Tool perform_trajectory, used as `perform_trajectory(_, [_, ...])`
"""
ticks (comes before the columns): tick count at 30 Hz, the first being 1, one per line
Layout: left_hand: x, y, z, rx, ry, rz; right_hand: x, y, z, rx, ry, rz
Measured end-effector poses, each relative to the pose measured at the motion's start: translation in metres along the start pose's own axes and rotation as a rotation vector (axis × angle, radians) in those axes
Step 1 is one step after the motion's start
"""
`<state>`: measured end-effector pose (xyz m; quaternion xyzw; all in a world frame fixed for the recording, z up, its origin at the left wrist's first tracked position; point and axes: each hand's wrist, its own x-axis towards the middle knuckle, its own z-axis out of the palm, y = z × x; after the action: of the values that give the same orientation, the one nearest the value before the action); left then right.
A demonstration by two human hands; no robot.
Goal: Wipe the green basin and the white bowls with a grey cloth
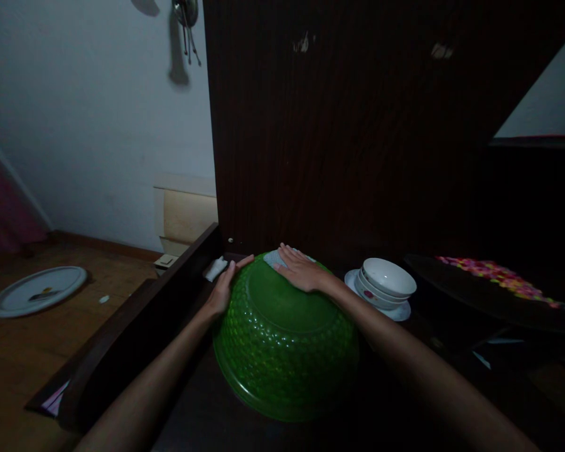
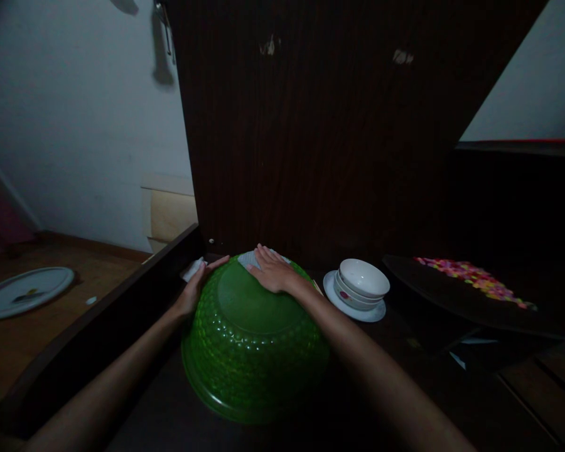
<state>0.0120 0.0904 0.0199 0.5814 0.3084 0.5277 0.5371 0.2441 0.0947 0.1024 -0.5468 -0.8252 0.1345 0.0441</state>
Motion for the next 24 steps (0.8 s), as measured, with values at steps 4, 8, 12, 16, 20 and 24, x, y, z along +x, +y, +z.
perform_trajectory(4, [0.001,0.001,0.001,0.073,0.022,0.034,-0.001,0.005,-0.003,-0.004,0.005,0.050])
perform_trajectory(8, [0.001,0.010,0.002,0.127,0.025,0.046,0.000,0.000,-0.001,-0.010,0.020,0.064])
perform_trajectory(12, [0.000,0.017,0.004,0.183,0.025,0.050,-0.001,-0.009,0.004,-0.013,0.021,0.040])
perform_trajectory(16, [0.002,0.018,0.004,0.216,0.026,0.072,-0.004,-0.019,0.009,-0.010,0.013,-0.012])
perform_trajectory(20, [0.004,0.017,0.003,0.242,0.015,0.101,-0.011,-0.034,0.016,-0.003,-0.006,-0.073])
perform_trajectory(24, [0.005,0.017,0.001,0.262,-0.004,0.134,-0.023,-0.054,0.019,0.046,-0.019,-0.127])
